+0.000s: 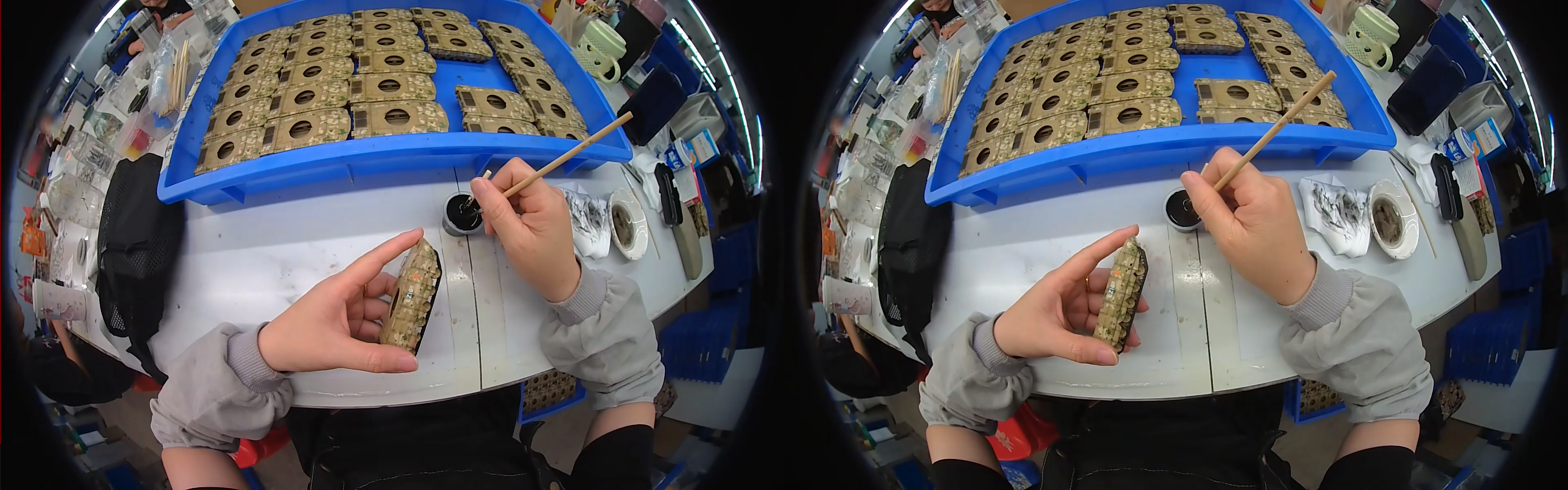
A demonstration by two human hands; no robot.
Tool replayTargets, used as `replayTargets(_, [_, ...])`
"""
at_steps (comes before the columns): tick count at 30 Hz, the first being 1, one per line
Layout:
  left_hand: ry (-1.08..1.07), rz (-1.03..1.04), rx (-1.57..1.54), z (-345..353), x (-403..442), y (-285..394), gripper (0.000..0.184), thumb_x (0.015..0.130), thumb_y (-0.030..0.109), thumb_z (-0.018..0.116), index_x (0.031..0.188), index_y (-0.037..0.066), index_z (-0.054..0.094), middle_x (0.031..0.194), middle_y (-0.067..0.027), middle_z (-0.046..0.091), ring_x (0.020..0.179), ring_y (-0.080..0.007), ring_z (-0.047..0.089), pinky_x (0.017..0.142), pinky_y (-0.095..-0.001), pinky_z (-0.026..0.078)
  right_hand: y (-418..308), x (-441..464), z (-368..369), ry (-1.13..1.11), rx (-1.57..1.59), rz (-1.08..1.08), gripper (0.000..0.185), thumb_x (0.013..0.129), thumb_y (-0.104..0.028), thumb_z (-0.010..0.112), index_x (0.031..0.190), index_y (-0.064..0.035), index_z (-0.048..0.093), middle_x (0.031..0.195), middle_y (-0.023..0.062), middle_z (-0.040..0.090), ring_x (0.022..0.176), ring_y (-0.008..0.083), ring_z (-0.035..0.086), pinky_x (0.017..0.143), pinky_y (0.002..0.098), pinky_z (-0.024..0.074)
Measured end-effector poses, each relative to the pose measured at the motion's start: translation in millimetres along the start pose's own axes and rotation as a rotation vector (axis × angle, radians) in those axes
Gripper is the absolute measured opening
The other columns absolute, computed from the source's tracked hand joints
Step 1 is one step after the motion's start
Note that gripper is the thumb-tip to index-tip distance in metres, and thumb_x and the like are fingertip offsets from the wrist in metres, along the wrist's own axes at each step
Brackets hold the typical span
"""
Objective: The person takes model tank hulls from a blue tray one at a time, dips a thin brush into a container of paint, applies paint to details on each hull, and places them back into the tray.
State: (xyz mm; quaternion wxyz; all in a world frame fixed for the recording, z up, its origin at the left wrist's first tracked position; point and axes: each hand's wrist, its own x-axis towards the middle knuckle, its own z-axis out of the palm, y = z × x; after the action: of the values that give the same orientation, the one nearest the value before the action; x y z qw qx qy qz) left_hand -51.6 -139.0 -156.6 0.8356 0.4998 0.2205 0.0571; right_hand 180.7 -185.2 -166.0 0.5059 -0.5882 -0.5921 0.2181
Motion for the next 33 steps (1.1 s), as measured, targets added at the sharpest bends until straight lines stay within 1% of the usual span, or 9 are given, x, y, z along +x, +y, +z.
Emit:
replayTargets(4, [0.009,-0.005,-0.004,1,0,0,0.114,0.060,-0.008,0.077,0.148,0.015,0.008,0.116,-0.0203,0.053,0.091,-0.0226,0.062,0.075,-0.0290,0.055,1,0,0,-0.010,-0.003,-0.016,0.016,0.088,-0.006,0.058,0.074,-0.0060,0.051,0.056,-0.0015,0.051,0.045,0.0074,0.036,0.044,0.0199,0.0292])
replayTargets(8, [0.030,0.020,0.019,1,1,-1,0.110,0.061,-0.009,0.075,0.147,0.014,0.010,0.115,-0.0186,0.053,0.090,-0.0200,0.061,0.073,-0.0261,0.054,-9,-3,-1,0.082,0.237,0.055,0.015,0.088,-0.005,0.058,0.076,-0.0068,0.050,0.059,0.0002,0.055,0.049,0.0081,0.049,0.047,0.0181,0.0369])
replayTargets(9, [0.038,0.020,0.016,1,0,-2,0.110,0.061,-0.009,0.075,0.147,0.014,0.010,0.115,-0.0186,0.053,0.090,-0.0200,0.061,0.073,-0.0261,0.054,-14,-4,0,0.075,0.242,0.055,0.015,0.088,-0.005,0.058,0.076,-0.0068,0.050,0.059,0.0002,0.055,0.049,0.0081,0.049,0.047,0.0181,0.0369])
replayTargets(13, [-0.023,0.074,0.008,1,0,-5,0.093,0.069,-0.005,0.071,0.145,0.012,0.021,0.103,-0.0118,0.055,0.078,-0.0103,0.054,0.064,-0.0164,0.043,-34,-15,7,0.047,0.667,-0.073,0.014,0.088,-0.004,0.058,0.079,-0.0072,0.049,0.063,0.0025,0.058,0.064,0.0132,0.063,0.065,0.0231,0.0502])
replayTargets(14, [-0.017,0.072,0.007,1,-1,-5,0.093,0.069,-0.005,0.071,0.145,0.012,0.021,0.103,-0.0118,0.055,0.078,-0.0103,0.054,0.064,-0.0164,0.043,-36,-18,7,0.043,0.672,-0.071,0.014,0.088,-0.004,0.058,0.079,-0.0072,0.049,0.063,0.0025,0.058,0.064,0.0132,0.063,0.065,0.0231,0.0502])
replayTargets(18, [-0.061,0.052,0.141,-1,-1,-6,0.085,0.067,-0.002,0.071,0.142,0.008,0.030,0.102,-0.0112,0.058,0.078,-0.0112,0.055,0.066,-0.0171,0.044,-40,-29,4,-0.255,0.476,-0.173,0.016,0.092,-0.007,0.052,0.083,-0.0100,0.040,0.056,0.0039,0.055,0.083,0.0311,0.068,0.086,0.0368,0.0483])
replayTargets(19, [-0.059,0.050,0.140,0,-2,-5,0.085,0.067,-0.002,0.071,0.142,0.008,0.030,0.102,-0.0112,0.058,0.078,-0.0112,0.055,0.066,-0.0171,0.044,-41,-31,5,-0.255,0.479,-0.172,0.016,0.092,-0.007,0.052,0.083,-0.0100,0.040,0.056,0.0039,0.055,0.083,0.0311,0.068,0.086,0.0368,0.0483])
replayTargets(23, [-0.078,0.090,0.110,6,0,-1,0.085,0.062,-0.011,0.065,0.140,0.005,0.033,0.108,-0.0105,0.058,0.083,-0.0108,0.057,0.067,-0.0157,0.046,-42,-36,13,-0.293,0.519,-0.200,0.015,0.092,-0.005,0.051,0.083,-0.0089,0.040,0.055,0.0049,0.056,0.084,0.0319,0.068,0.096,0.0451,0.0423])
replayTargets(33, [-0.069,0.069,0.135,6,-2,-3,0.083,0.062,-0.009,0.066,0.138,0.003,0.035,0.105,-0.0039,0.058,0.078,-0.0055,0.052,0.062,-0.0126,0.042,-40,-39,17,-0.296,0.578,-0.156,0.015,0.090,-0.002,0.051,0.082,-0.0072,0.040,0.057,0.0060,0.057,0.080,0.0299,0.069,0.094,0.0468,0.0448])
